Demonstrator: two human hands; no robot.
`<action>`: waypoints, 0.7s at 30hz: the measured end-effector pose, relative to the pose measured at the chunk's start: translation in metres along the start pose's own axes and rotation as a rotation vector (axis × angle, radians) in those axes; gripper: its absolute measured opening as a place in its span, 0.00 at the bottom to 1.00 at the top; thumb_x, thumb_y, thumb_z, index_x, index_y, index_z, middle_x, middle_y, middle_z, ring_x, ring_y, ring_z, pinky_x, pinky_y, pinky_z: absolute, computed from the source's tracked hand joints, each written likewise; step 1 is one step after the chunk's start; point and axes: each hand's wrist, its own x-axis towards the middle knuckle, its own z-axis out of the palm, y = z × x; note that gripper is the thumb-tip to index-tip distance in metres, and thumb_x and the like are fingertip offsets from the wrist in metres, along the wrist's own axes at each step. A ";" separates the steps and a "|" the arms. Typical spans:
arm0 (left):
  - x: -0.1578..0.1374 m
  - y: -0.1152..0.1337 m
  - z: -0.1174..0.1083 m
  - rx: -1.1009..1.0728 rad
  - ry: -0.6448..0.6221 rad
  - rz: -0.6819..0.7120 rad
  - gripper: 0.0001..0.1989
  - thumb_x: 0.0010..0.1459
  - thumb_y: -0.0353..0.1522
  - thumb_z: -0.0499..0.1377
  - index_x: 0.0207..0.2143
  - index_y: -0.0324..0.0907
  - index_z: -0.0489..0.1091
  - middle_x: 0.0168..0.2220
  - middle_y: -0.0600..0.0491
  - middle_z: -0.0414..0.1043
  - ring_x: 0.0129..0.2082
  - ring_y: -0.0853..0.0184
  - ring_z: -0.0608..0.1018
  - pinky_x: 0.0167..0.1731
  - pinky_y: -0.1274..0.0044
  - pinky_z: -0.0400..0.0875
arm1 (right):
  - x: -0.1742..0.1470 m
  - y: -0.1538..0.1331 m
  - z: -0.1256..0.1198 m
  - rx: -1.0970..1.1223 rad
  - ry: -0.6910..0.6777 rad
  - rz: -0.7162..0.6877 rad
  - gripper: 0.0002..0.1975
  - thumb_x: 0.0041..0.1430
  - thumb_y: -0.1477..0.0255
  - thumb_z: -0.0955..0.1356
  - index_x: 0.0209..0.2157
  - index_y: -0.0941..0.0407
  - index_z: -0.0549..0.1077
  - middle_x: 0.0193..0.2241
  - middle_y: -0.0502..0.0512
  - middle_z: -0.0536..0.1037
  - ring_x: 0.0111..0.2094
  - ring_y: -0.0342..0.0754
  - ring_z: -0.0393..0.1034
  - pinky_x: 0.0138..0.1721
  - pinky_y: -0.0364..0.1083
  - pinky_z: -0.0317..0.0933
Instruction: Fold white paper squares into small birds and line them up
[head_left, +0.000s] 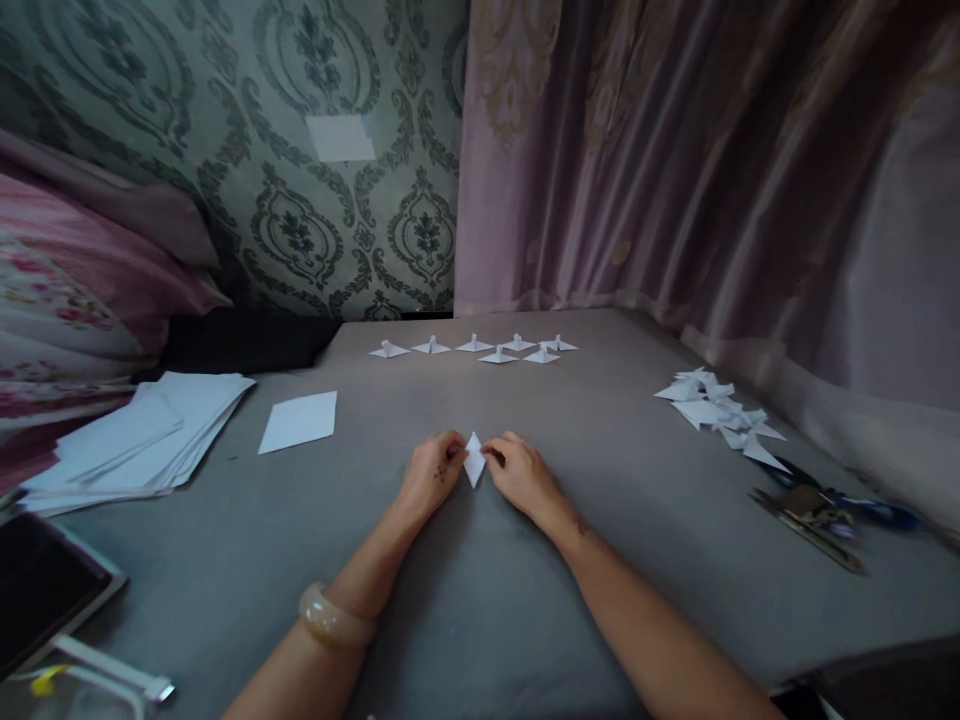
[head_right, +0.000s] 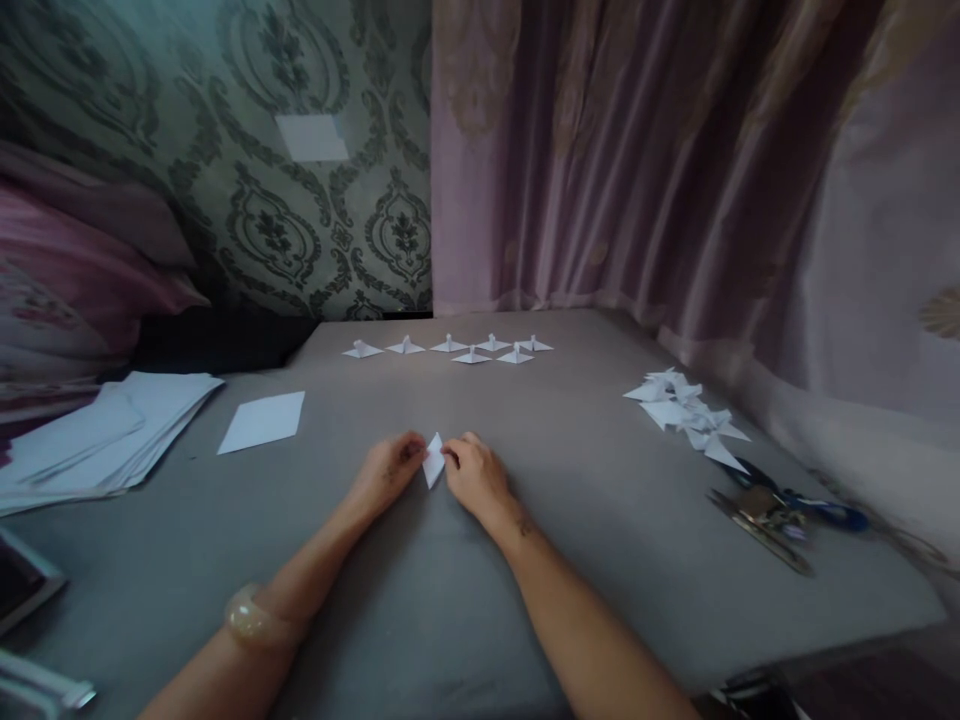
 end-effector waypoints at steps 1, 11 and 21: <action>0.000 0.000 -0.001 0.008 -0.015 0.025 0.10 0.53 0.28 0.55 0.36 0.40 0.75 0.30 0.51 0.73 0.30 0.68 0.73 0.33 0.77 0.64 | -0.002 0.001 -0.001 -0.013 -0.020 -0.026 0.12 0.58 0.77 0.64 0.39 0.54 0.77 0.37 0.55 0.76 0.38 0.45 0.70 0.43 0.43 0.60; 0.002 -0.007 -0.019 0.001 -0.205 0.137 0.14 0.52 0.31 0.54 0.38 0.40 0.77 0.33 0.50 0.73 0.30 0.68 0.72 0.32 0.78 0.65 | -0.004 0.005 -0.009 -0.028 -0.109 -0.114 0.13 0.58 0.73 0.66 0.45 0.54 0.76 0.38 0.54 0.74 0.32 0.42 0.69 0.38 0.42 0.61; 0.006 -0.008 -0.014 0.023 -0.128 0.090 0.14 0.56 0.35 0.53 0.34 0.40 0.77 0.32 0.49 0.75 0.32 0.65 0.74 0.34 0.76 0.65 | -0.001 0.006 -0.005 -0.020 -0.055 -0.130 0.10 0.61 0.73 0.63 0.38 0.56 0.77 0.34 0.54 0.74 0.34 0.43 0.69 0.39 0.42 0.61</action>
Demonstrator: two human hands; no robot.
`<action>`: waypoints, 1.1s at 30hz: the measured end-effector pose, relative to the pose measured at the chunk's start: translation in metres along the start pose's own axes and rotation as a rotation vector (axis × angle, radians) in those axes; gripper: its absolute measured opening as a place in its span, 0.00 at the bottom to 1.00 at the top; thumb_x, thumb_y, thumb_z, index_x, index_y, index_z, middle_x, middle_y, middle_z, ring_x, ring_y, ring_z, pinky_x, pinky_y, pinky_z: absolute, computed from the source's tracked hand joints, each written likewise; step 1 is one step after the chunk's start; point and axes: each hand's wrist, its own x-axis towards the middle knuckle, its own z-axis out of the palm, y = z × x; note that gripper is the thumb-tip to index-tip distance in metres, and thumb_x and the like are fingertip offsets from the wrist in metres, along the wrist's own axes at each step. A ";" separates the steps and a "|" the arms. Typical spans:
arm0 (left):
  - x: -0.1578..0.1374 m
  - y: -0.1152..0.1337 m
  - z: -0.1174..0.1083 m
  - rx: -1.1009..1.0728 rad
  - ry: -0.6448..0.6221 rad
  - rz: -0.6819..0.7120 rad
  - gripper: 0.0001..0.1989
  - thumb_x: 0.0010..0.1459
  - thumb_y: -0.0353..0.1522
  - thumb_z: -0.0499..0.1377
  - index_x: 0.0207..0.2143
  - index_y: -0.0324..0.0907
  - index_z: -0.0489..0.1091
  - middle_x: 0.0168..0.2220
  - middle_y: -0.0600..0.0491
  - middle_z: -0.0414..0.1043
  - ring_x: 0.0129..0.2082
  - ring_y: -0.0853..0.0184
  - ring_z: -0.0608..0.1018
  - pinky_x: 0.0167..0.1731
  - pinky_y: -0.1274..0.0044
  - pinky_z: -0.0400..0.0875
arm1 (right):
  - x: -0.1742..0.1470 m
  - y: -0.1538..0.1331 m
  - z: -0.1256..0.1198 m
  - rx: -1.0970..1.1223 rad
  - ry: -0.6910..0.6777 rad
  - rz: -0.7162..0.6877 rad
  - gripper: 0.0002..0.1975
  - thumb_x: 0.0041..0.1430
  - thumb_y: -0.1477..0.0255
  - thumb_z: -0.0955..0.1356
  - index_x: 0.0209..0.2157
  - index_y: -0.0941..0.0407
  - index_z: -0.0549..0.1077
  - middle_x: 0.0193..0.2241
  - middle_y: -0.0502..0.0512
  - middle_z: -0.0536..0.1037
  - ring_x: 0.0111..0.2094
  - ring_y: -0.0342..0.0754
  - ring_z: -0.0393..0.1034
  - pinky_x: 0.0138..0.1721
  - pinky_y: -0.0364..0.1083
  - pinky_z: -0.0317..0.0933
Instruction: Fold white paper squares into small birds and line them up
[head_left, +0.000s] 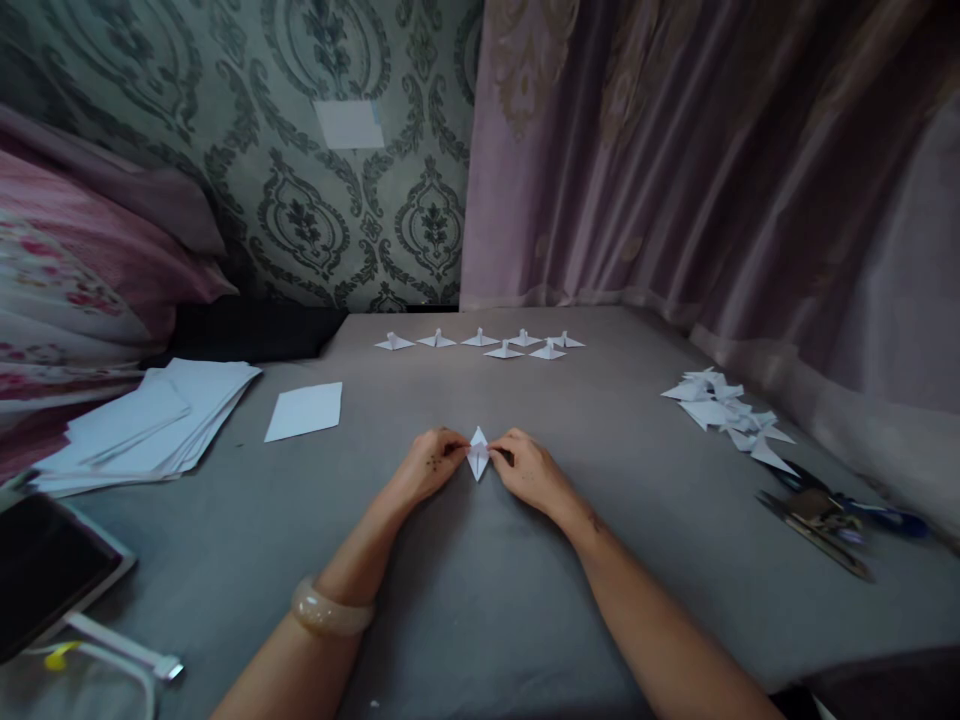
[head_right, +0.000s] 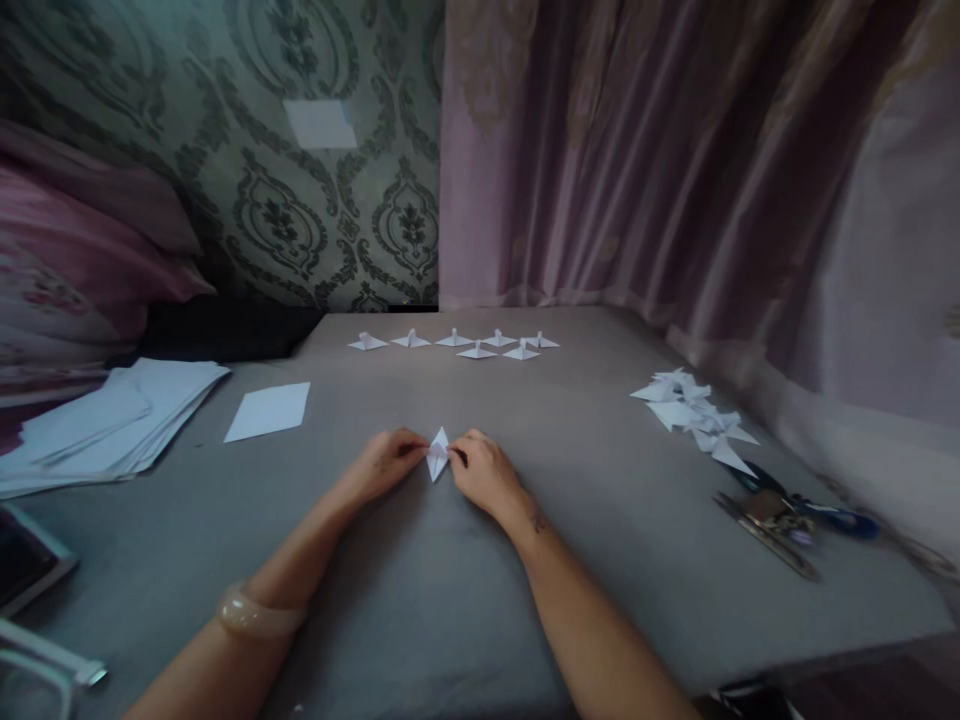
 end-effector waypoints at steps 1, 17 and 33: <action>0.000 0.001 0.000 0.004 0.009 -0.008 0.14 0.55 0.34 0.53 0.33 0.40 0.77 0.32 0.49 0.75 0.32 0.65 0.74 0.34 0.76 0.65 | 0.000 0.000 0.000 -0.001 0.002 0.004 0.10 0.61 0.74 0.64 0.38 0.56 0.77 0.34 0.54 0.74 0.34 0.43 0.69 0.39 0.42 0.61; 0.001 0.010 0.001 -0.001 0.037 -0.121 0.12 0.54 0.31 0.53 0.32 0.37 0.76 0.26 0.51 0.75 0.26 0.68 0.72 0.28 0.79 0.62 | 0.006 -0.004 0.003 -0.027 0.016 0.111 0.09 0.60 0.69 0.65 0.36 0.55 0.76 0.35 0.54 0.76 0.35 0.44 0.69 0.39 0.43 0.58; 0.003 0.009 0.003 0.008 0.046 -0.146 0.11 0.54 0.30 0.54 0.31 0.37 0.76 0.26 0.50 0.76 0.27 0.67 0.74 0.28 0.79 0.63 | 0.016 -0.009 0.003 -0.014 -0.002 0.292 0.08 0.55 0.68 0.66 0.30 0.55 0.77 0.32 0.55 0.79 0.34 0.46 0.71 0.35 0.43 0.58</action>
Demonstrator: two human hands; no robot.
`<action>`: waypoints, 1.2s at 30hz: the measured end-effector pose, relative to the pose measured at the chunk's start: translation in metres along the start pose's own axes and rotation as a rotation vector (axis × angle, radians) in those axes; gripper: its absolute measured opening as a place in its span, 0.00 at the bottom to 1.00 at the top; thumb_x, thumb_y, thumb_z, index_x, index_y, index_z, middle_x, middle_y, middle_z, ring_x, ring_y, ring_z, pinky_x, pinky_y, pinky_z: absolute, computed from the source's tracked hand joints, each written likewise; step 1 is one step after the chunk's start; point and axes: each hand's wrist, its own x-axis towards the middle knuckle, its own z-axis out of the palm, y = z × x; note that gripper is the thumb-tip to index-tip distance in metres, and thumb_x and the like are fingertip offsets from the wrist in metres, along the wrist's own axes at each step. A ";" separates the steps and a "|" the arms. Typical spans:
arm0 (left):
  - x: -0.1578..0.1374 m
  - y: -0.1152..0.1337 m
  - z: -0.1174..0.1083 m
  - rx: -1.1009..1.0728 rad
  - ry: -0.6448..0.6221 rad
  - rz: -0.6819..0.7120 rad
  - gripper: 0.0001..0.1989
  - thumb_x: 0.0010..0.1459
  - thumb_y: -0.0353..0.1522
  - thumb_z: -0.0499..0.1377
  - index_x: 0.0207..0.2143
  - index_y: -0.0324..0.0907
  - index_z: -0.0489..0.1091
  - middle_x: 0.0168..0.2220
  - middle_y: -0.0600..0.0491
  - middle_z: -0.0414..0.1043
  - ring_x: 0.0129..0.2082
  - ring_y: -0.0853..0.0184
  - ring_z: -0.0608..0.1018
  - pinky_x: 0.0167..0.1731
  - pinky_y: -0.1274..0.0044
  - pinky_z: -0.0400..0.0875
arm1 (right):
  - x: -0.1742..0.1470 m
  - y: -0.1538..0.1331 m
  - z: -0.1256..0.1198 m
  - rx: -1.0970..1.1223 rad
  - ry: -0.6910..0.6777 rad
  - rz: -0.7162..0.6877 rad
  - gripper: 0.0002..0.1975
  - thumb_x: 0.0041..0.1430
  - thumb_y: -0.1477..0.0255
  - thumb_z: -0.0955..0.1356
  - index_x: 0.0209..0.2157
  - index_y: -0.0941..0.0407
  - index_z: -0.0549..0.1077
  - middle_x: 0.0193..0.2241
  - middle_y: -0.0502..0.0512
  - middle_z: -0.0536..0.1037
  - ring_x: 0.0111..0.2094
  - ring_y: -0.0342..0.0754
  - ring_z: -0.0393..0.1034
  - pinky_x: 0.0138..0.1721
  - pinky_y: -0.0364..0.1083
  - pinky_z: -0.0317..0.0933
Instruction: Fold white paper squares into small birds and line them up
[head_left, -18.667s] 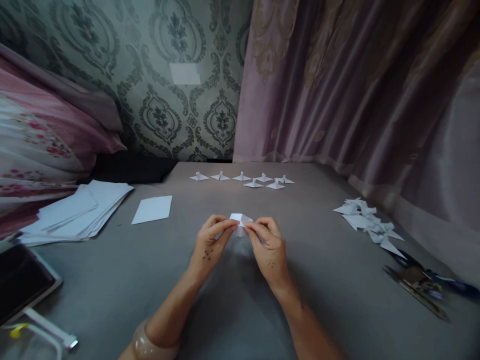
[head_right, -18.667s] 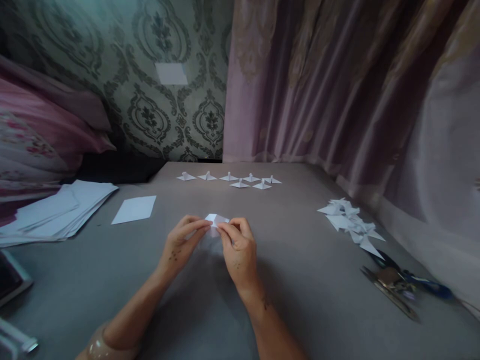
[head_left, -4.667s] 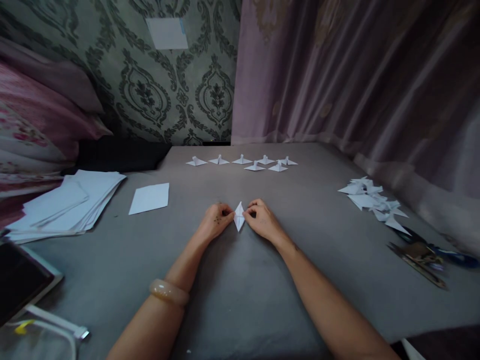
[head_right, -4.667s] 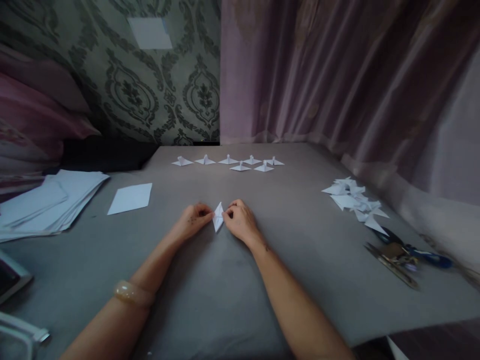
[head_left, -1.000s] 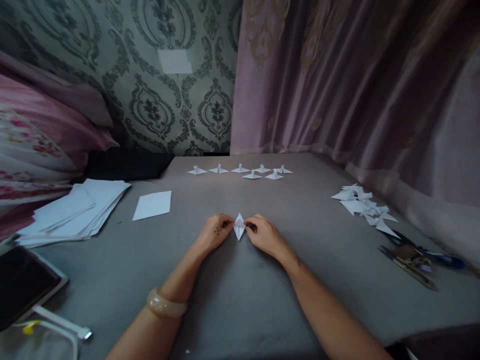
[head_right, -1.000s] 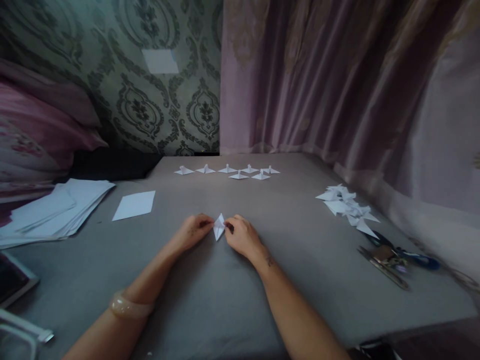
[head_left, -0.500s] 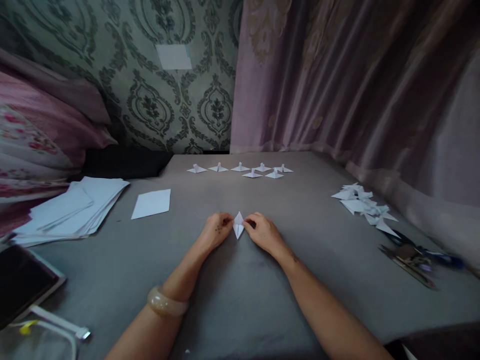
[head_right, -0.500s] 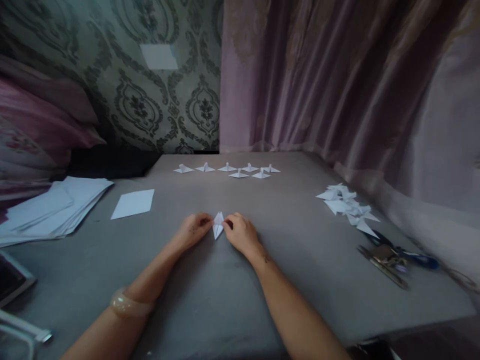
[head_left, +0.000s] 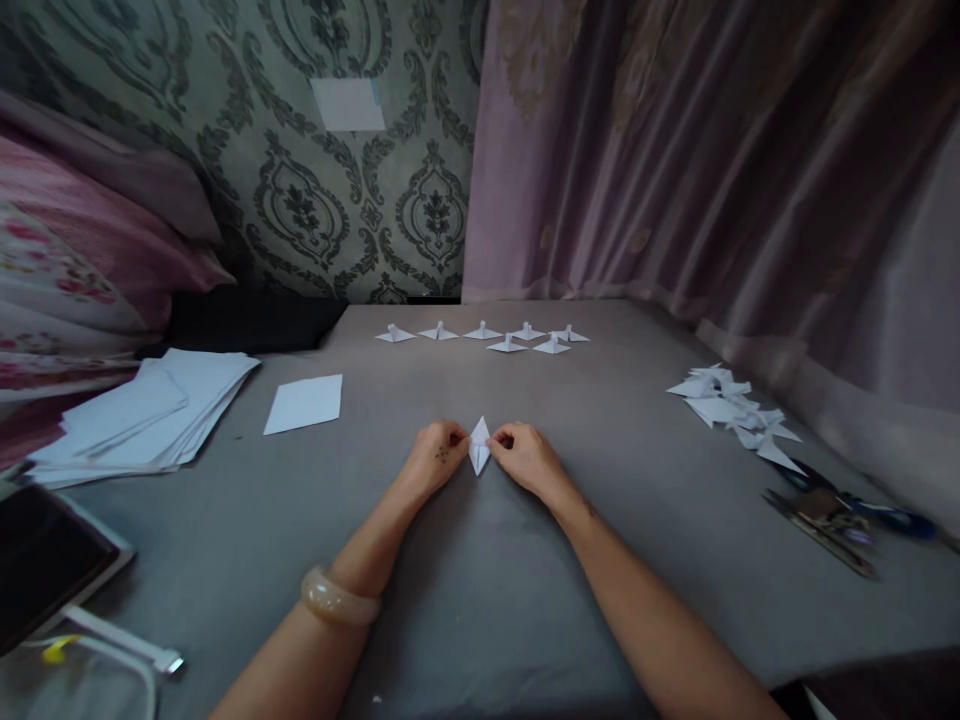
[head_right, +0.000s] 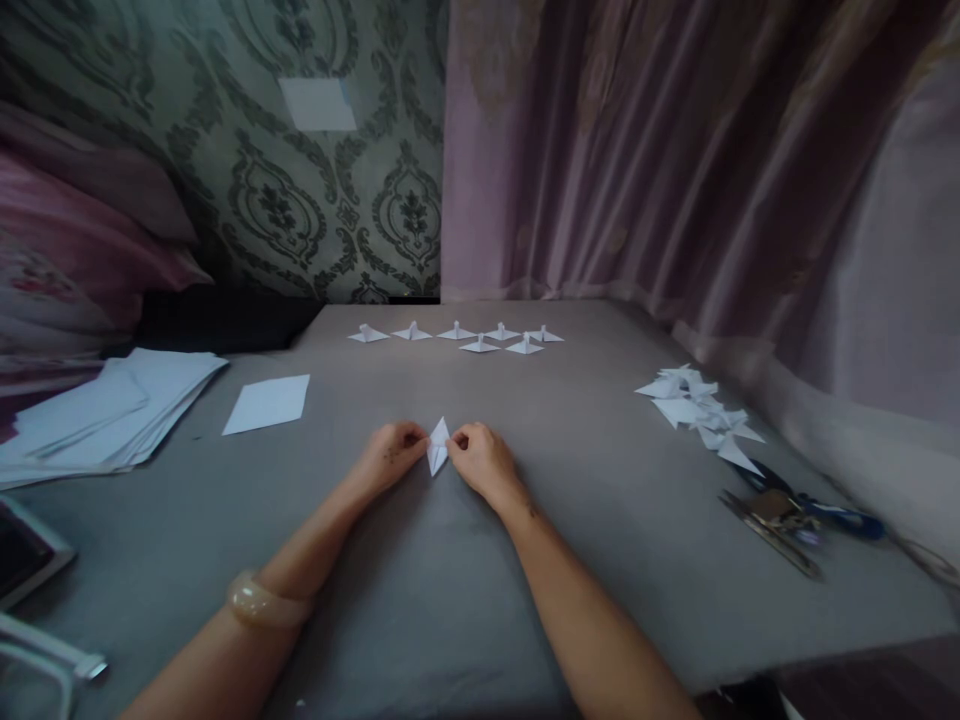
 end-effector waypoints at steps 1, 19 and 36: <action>0.000 -0.001 0.001 0.001 0.000 0.007 0.10 0.54 0.31 0.54 0.31 0.37 0.76 0.27 0.50 0.76 0.27 0.67 0.74 0.28 0.79 0.63 | 0.001 0.000 0.000 0.001 -0.003 0.004 0.08 0.55 0.68 0.67 0.30 0.55 0.77 0.32 0.55 0.79 0.34 0.46 0.71 0.35 0.43 0.58; -0.018 0.022 0.006 0.428 -0.051 0.131 0.13 0.62 0.25 0.46 0.42 0.43 0.69 0.43 0.49 0.69 0.41 0.63 0.74 0.35 0.77 0.68 | -0.012 -0.007 0.000 -0.073 -0.007 -0.103 0.09 0.62 0.71 0.63 0.39 0.52 0.76 0.40 0.52 0.76 0.40 0.45 0.70 0.39 0.42 0.57; -0.039 0.036 -0.009 0.537 -0.161 0.130 0.16 0.56 0.20 0.48 0.39 0.38 0.73 0.44 0.42 0.70 0.43 0.58 0.72 0.36 0.74 0.68 | -0.041 -0.009 -0.005 -0.466 -0.123 -0.252 0.19 0.65 0.77 0.55 0.51 0.52 0.68 0.50 0.58 0.70 0.47 0.51 0.66 0.40 0.47 0.57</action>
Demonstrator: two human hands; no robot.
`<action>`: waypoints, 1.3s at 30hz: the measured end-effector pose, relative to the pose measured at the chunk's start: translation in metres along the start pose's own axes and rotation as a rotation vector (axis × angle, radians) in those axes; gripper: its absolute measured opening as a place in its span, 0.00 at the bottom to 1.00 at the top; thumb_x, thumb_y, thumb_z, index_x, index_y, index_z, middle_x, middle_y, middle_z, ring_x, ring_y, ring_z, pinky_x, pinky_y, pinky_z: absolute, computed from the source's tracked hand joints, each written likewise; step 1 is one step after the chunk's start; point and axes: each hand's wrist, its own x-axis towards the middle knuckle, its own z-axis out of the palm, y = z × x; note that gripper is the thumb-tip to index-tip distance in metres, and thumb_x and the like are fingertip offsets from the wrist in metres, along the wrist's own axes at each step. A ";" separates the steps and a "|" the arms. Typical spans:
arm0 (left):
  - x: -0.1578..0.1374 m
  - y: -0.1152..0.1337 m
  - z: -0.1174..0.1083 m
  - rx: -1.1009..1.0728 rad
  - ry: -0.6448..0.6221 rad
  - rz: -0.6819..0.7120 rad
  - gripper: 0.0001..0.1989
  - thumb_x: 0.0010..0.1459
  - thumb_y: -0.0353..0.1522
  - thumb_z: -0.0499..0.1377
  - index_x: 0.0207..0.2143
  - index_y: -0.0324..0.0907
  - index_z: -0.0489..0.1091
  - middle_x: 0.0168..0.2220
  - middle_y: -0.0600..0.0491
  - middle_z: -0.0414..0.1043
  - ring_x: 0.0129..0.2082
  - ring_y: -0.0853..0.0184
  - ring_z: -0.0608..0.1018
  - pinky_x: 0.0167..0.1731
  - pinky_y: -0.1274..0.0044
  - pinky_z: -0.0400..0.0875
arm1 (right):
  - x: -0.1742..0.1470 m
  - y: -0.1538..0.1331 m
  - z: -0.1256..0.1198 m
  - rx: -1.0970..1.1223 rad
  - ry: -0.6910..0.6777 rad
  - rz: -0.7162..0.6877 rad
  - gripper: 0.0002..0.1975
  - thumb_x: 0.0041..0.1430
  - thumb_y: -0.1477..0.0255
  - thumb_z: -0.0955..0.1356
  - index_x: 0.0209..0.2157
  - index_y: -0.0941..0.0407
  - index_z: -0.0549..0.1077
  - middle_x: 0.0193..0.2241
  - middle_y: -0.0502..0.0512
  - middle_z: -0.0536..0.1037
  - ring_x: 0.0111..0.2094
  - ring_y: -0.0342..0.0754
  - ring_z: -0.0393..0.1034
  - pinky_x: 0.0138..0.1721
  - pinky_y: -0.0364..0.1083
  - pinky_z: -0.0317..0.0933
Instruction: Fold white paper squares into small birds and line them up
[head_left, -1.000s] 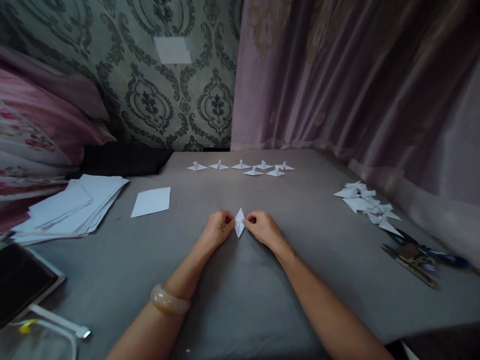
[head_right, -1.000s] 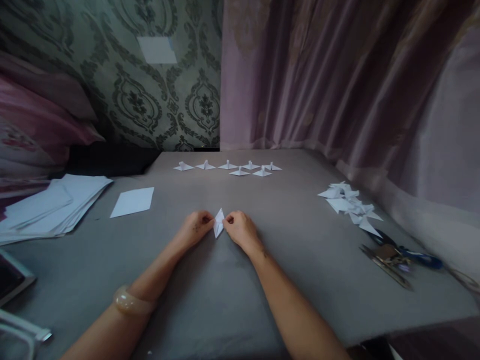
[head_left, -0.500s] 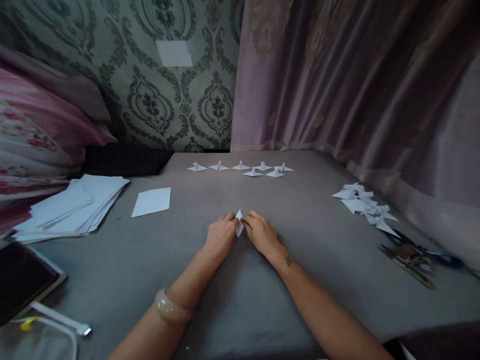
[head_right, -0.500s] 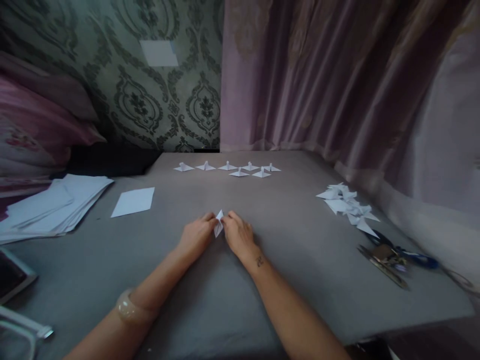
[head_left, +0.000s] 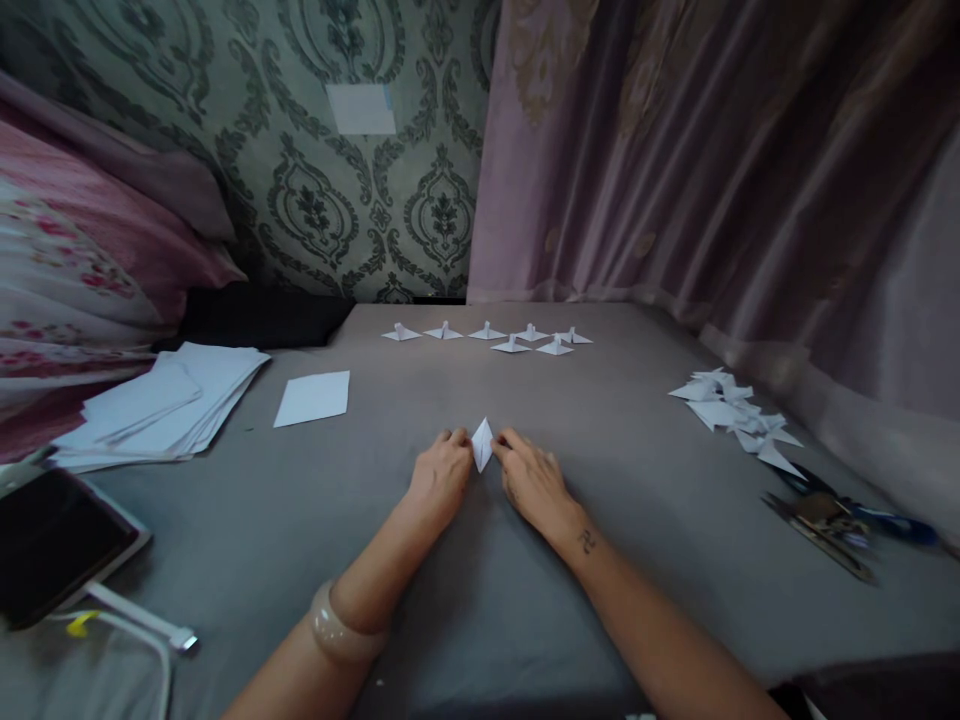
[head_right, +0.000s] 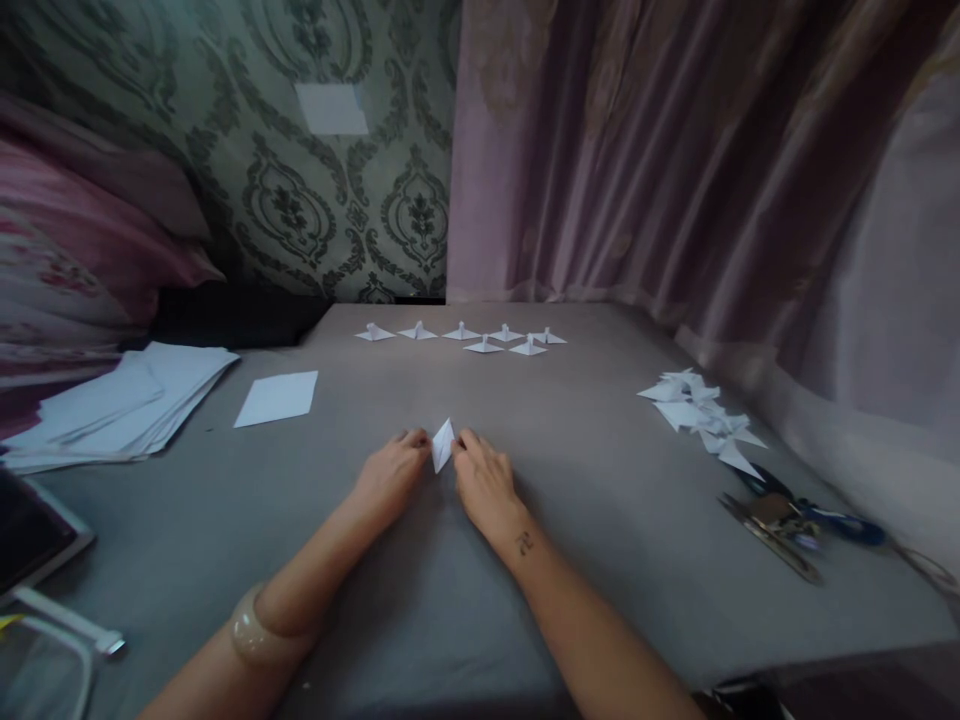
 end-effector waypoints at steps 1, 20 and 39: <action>0.000 -0.001 0.001 0.001 0.005 -0.001 0.16 0.57 0.20 0.48 0.39 0.39 0.73 0.44 0.42 0.70 0.43 0.59 0.72 0.36 0.75 0.68 | -0.001 0.001 0.001 -0.001 0.004 0.007 0.19 0.65 0.77 0.55 0.51 0.53 0.69 0.50 0.58 0.70 0.47 0.51 0.66 0.40 0.47 0.57; 0.025 -0.017 0.027 -0.885 0.375 -0.228 0.14 0.51 0.41 0.59 0.28 0.37 0.72 0.22 0.55 0.70 0.23 0.69 0.71 0.24 0.79 0.62 | 0.019 0.016 0.001 0.596 0.400 0.178 0.16 0.58 0.78 0.60 0.43 0.57 0.75 0.40 0.57 0.77 0.40 0.45 0.71 0.43 0.43 0.62; 0.008 0.013 0.005 -1.492 0.571 0.009 0.11 0.48 0.36 0.66 0.32 0.41 0.71 0.33 0.53 0.75 0.33 0.68 0.75 0.36 0.78 0.68 | 0.005 -0.001 -0.034 1.023 0.655 -0.072 0.07 0.56 0.66 0.68 0.29 0.54 0.73 0.28 0.50 0.73 0.31 0.44 0.65 0.36 0.44 0.60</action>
